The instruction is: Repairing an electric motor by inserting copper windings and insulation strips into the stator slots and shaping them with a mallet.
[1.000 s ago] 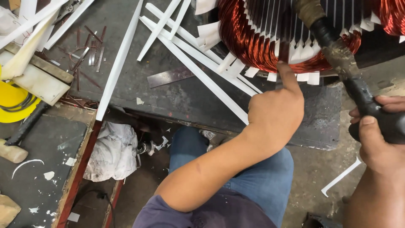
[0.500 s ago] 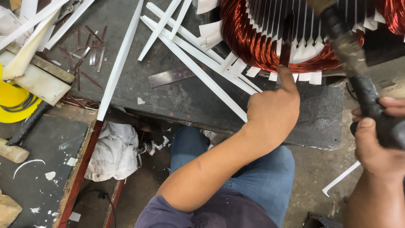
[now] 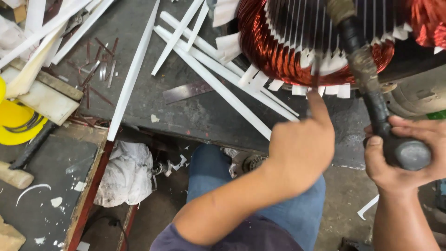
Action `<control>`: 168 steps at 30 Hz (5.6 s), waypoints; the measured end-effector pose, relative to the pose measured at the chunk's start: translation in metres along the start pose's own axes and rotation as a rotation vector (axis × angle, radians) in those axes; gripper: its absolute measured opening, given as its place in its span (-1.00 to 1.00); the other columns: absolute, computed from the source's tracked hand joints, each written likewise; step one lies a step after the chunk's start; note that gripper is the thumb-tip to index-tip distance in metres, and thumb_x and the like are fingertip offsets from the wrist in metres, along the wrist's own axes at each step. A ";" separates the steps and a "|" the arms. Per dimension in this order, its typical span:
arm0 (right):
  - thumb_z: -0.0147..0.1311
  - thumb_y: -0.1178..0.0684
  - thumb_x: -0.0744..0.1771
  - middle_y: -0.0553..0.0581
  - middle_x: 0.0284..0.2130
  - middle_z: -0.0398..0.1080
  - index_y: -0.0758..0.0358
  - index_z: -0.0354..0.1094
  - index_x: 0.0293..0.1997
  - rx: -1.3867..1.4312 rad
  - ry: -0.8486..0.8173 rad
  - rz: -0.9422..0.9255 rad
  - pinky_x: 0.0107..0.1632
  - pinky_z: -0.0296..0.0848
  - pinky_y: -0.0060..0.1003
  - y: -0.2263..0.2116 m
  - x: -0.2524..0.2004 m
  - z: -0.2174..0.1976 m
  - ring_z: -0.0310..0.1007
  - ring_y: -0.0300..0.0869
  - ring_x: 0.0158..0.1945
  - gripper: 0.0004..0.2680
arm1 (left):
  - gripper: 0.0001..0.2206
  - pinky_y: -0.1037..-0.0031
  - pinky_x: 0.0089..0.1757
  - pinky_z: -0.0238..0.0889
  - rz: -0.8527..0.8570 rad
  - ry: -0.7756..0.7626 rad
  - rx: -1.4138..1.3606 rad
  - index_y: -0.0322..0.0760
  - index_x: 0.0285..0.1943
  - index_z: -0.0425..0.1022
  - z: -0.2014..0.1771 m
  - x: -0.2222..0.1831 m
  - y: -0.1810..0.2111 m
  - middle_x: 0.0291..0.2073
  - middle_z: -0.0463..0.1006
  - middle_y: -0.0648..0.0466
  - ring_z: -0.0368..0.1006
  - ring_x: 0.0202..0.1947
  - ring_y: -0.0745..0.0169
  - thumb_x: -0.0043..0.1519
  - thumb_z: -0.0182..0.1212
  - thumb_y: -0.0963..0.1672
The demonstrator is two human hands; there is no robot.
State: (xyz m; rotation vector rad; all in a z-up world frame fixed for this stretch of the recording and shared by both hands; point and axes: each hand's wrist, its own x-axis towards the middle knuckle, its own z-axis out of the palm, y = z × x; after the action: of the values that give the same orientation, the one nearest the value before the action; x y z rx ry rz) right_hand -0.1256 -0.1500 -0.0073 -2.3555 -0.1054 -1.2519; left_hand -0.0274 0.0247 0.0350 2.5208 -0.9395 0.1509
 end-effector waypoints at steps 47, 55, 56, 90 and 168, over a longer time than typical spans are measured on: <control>0.17 0.47 0.32 0.59 -0.24 0.32 0.71 0.17 -0.19 -0.038 0.073 -0.062 0.11 0.36 0.14 -0.013 0.032 0.029 0.37 0.30 -0.13 -0.84 | -0.42 0.40 -0.66 0.14 -0.029 -0.172 0.054 -0.64 0.47 -0.02 0.042 0.096 -0.028 -0.69 0.46 0.17 0.32 -0.75 0.28 0.24 -0.04 -0.22; 0.10 0.41 0.28 0.49 -0.13 0.33 0.60 0.22 -0.09 0.013 0.143 -0.002 -0.01 0.39 0.01 0.030 0.066 0.058 0.36 0.16 -0.10 -0.82 | -0.49 0.48 -0.71 0.01 -0.062 -0.085 0.390 -0.59 0.41 0.18 0.114 0.216 -0.034 -0.72 0.41 0.40 0.25 -0.82 0.45 0.28 -0.07 -0.15; 0.14 0.38 0.28 0.40 -0.16 0.37 0.55 0.27 -0.08 -0.012 0.122 0.065 -0.06 0.37 -0.07 0.034 0.071 0.064 0.38 0.09 -0.13 -0.83 | -0.58 0.28 -0.63 0.21 -0.062 -0.118 0.350 -0.36 0.30 0.32 0.126 0.235 -0.037 -0.19 0.32 0.03 0.41 -0.48 0.08 0.23 -0.02 -0.13; 0.04 0.44 0.29 0.48 -0.15 0.25 0.58 0.17 -0.07 0.067 0.161 0.134 0.03 0.59 0.15 0.003 0.039 0.043 0.40 0.22 -0.05 -0.83 | -0.28 0.40 -0.75 0.12 -0.007 0.028 0.140 -0.76 0.34 0.20 0.043 0.054 -0.021 -0.70 0.55 0.12 0.43 -0.81 0.28 -0.03 0.18 -0.15; 0.25 0.24 0.26 0.26 -0.26 0.50 0.50 0.51 -0.17 -0.261 0.130 0.086 0.09 0.50 -0.12 0.052 0.105 0.098 0.54 0.01 -0.13 -0.86 | -0.80 0.21 -0.36 0.43 0.103 0.248 0.009 -0.22 -0.32 0.64 0.165 0.295 -0.057 -0.44 0.66 -0.02 0.62 -0.36 -0.08 0.11 0.04 -0.20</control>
State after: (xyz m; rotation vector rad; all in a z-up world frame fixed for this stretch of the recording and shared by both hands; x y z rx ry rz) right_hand 0.0245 -0.1692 0.0114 -2.4548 0.2111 -1.4475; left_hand 0.2261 -0.1861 -0.0601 2.3920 -0.9678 0.4878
